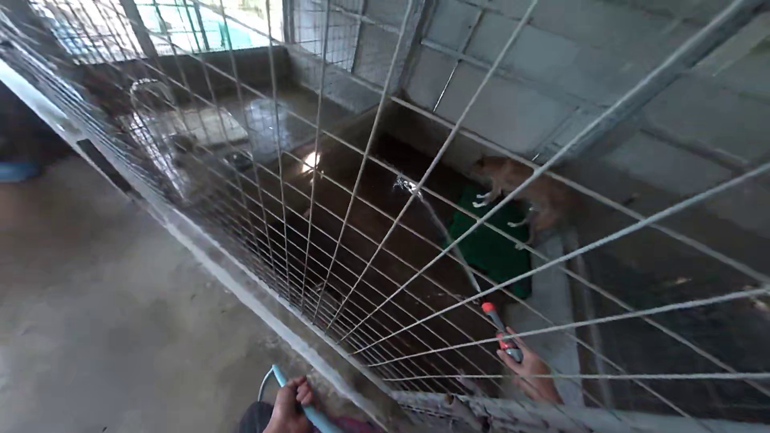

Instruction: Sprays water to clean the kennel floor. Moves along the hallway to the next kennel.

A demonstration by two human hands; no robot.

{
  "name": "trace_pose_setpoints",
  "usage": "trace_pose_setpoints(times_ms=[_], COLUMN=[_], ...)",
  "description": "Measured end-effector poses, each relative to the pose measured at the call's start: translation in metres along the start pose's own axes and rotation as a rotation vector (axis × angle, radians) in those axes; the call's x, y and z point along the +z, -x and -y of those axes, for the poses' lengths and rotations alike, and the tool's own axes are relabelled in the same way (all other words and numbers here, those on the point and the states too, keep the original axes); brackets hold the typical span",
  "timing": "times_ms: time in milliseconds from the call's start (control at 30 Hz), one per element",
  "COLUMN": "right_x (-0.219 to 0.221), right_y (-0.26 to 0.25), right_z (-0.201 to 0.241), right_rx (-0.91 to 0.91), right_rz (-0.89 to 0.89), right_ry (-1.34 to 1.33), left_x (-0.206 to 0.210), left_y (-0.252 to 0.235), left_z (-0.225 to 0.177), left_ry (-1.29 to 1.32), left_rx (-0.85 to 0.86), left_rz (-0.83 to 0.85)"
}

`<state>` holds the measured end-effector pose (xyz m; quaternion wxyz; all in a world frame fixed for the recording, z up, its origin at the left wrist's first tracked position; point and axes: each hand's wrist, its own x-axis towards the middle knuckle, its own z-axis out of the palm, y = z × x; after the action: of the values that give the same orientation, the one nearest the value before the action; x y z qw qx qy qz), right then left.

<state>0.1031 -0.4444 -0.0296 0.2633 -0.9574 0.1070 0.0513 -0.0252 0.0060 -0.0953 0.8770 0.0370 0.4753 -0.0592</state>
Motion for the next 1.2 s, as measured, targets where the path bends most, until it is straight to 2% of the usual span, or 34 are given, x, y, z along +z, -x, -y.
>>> trace_pose_setpoints(times_ms=[300,400,667,733,833,900,1000,1200], right_x=[-0.001,0.003,0.007,0.005,0.009,0.007,-0.011,-0.014], right_y=[0.008,0.008,-0.002,-0.001,0.004,0.002,0.008,0.005], right_z=[0.008,0.002,-0.021,-0.023,-0.047,-0.042,0.0,-0.002], right_rx=[0.022,0.087,0.374,0.395,0.316,0.373,0.484,0.442], right_rz=[-0.053,-0.065,0.355,0.404,0.236,0.177,0.23,0.174], right_ry=[0.034,0.042,0.122,0.191,0.22,0.293,0.298,0.233], left_x=[-0.002,-0.005,-0.009,-0.011,-0.016,-0.019,-0.024,-0.023], left_y=[0.002,0.003,0.009,0.009,0.006,0.004,0.0,0.0], left_z=[0.002,0.002,0.001,0.0,-0.003,-0.005,-0.008,-0.013], left_ry=[0.028,0.038,-0.005,0.005,0.007,0.009,0.016,0.012], left_rx=[-0.014,-0.013,-0.025,-0.044,-0.049,-0.042,-0.054,-0.042], left_rz=[-0.038,-0.019,0.008,0.002,0.017,0.029,0.055,0.051])
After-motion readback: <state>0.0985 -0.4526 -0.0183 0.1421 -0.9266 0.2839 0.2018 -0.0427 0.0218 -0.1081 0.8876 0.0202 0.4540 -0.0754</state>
